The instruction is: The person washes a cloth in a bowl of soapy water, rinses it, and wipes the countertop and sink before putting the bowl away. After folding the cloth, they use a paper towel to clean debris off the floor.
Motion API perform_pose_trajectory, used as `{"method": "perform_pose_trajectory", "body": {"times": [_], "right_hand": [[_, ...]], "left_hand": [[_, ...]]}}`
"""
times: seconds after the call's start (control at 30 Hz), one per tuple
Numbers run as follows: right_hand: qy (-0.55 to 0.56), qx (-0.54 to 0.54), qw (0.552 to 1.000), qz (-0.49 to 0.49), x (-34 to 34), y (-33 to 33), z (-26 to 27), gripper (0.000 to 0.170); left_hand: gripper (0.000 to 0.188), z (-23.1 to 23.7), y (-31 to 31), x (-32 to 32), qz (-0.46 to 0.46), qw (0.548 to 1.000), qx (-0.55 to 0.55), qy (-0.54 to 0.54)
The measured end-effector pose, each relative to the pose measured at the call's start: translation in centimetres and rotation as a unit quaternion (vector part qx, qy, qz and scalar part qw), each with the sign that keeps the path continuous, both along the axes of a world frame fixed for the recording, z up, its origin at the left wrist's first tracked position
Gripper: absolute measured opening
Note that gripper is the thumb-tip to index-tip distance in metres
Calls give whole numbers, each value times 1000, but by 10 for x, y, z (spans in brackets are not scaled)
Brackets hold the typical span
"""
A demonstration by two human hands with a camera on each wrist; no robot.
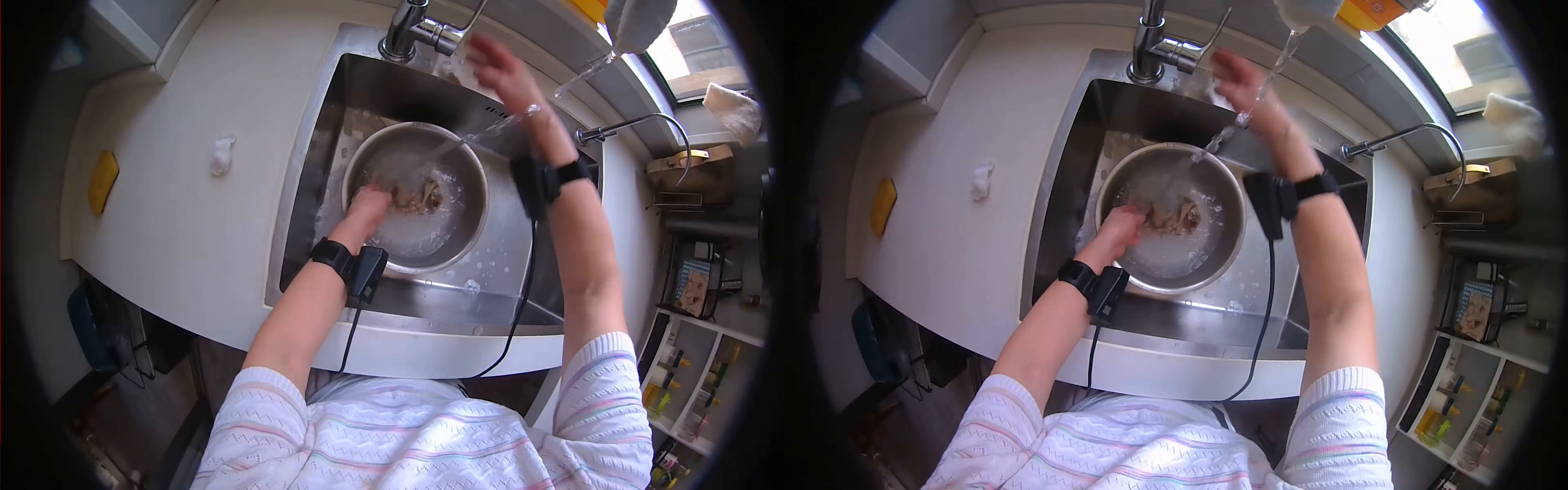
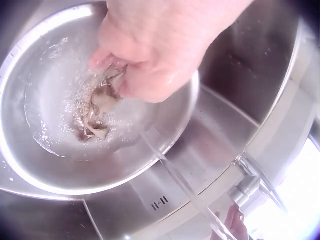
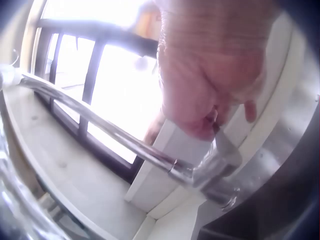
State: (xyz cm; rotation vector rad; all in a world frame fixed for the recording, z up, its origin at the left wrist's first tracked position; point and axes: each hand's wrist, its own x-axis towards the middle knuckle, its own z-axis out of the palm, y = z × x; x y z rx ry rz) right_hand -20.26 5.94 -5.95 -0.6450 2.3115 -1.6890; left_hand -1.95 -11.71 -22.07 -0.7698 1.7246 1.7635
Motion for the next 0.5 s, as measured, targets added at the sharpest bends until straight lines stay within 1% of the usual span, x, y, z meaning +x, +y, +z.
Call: {"method": "perform_pose_trajectory", "body": {"times": [0.03,0.07,0.1,0.13,0.17,0.23,0.27,0.33,0.37,0.4,0.43,0.47,0.5], "right_hand": [[-2,138,990,3,21,4,-19,48],[29,191,979,73,42,19,-62,45],[34,316,946,65,77,15,-93,46],[47,358,928,92,103,18,-126,48],[36,404,907,112,119,24,-169,55],[-26,516,846,133,146,10,-188,49],[-32,512,847,135,148,12,-188,49],[-77,431,895,87,146,17,-173,36],[-77,433,894,87,147,14,-169,36],[-170,335,927,-12,147,9,-167,31],[-257,227,933,-111,148,-1,-157,27],[-285,188,938,-54,154,-15,-149,28],[-309,135,940,-51,161,-31,-135,27]], "left_hand": [[49,5,0,0,16,1000,-2,-24],[49,5,1,-1,18,1000,0,-24],[52,4,1,-1,26,999,0,-29],[54,3,1,-1,34,999,-1,-35],[54,4,1,-1,34,999,-2,-36],[56,10,-1,0,35,998,10,-54],[56,11,-2,1,33,998,8,-60],[58,13,-4,1,23,995,77,-50],[58,11,-3,0,23,995,79,-50],[55,6,-1,-1,55,991,98,-72],[53,7,1,-2,86,985,118,-94],[53,7,1,-2,86,985,120,-93],[46,12,0,-2,117,972,178,-104]]}}
